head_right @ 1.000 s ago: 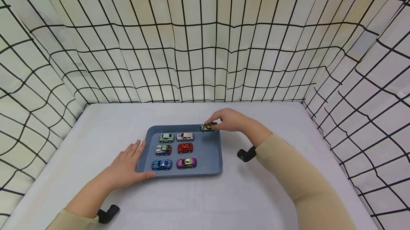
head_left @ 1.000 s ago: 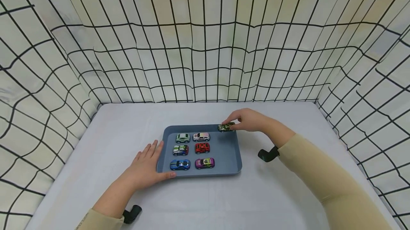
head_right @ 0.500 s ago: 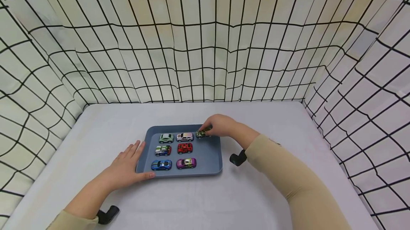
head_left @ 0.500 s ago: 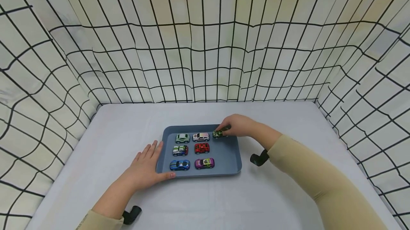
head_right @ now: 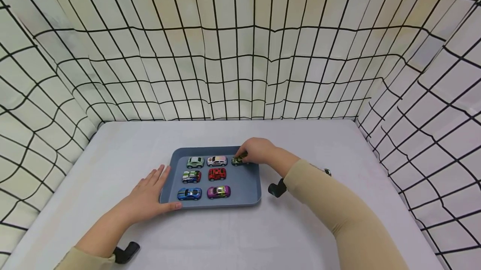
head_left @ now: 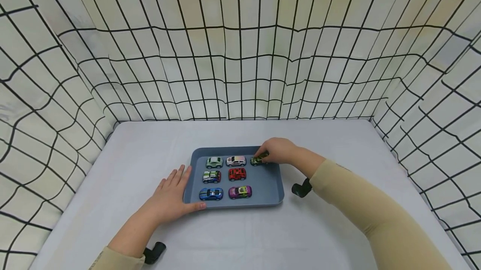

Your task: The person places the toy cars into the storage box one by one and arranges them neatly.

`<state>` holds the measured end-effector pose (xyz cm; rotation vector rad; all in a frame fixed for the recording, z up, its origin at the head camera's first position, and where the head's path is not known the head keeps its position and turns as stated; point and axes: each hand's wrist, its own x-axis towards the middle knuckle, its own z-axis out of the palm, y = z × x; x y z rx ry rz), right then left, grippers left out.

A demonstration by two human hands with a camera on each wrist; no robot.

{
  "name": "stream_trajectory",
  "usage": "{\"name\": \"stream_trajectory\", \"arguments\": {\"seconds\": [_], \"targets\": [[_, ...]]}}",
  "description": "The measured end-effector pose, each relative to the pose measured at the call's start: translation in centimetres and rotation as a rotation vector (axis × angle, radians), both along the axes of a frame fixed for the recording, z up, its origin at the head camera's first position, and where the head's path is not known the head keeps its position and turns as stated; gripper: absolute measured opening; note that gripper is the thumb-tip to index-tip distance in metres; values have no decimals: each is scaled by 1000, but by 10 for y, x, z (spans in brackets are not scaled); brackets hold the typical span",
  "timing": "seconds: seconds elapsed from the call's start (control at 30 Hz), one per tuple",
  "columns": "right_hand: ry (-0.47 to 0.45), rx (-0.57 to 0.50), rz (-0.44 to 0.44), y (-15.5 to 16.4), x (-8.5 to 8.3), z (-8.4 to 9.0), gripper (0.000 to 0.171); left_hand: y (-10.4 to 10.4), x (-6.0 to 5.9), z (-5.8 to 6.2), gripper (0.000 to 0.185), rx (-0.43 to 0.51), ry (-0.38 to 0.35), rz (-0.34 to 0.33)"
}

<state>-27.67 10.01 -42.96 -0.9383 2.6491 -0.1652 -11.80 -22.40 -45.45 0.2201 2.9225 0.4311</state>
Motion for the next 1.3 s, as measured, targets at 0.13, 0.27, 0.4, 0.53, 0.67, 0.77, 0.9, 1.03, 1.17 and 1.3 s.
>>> {"name": "stream_trajectory", "arguments": {"seconds": [0.13, 0.27, 0.4, 0.53, 0.67, 0.77, 0.9, 1.03, 1.17, 1.3], "targets": [[26, 22, 6, -1, 0, 0, 30, 1, 1, 2, 129, -4, 4, -6], [38, 40, 14, -1, 0, -1, 31, 1, 1, 3, 128, -5, 4, -9], [44, 39, 31, -2, 0, 0, 32, 1, 1, 3, 128, -7, 3, -7], [60, 36, 54, -2, 0, 0, 33, 2, 1, 4, 128, -11, -2, -5], [74, 20, 59, 0, 0, 0, 32, 2, 2, 5, 127, -8, -2, -5], [63, -4, 46, 1, 1, 3, 33, 1, 2, 4, 126, 8, 6, -6], [31, -49, 32, 5, 2, 8, 33, 0, 2, 1, 126, 23, 20, -7], [26, -94, 34, 10, 3, 12, 34, 0, 1, -1, 127, 19, 16, 0], [34, -135, 31, 20, 5, 15, 34, 1, 1, -1, 128, 4, 6, 0], [34, -164, 18, 32, 7, 17, 33, 1, 1, 0, 127, -13, 2, -1]]}}
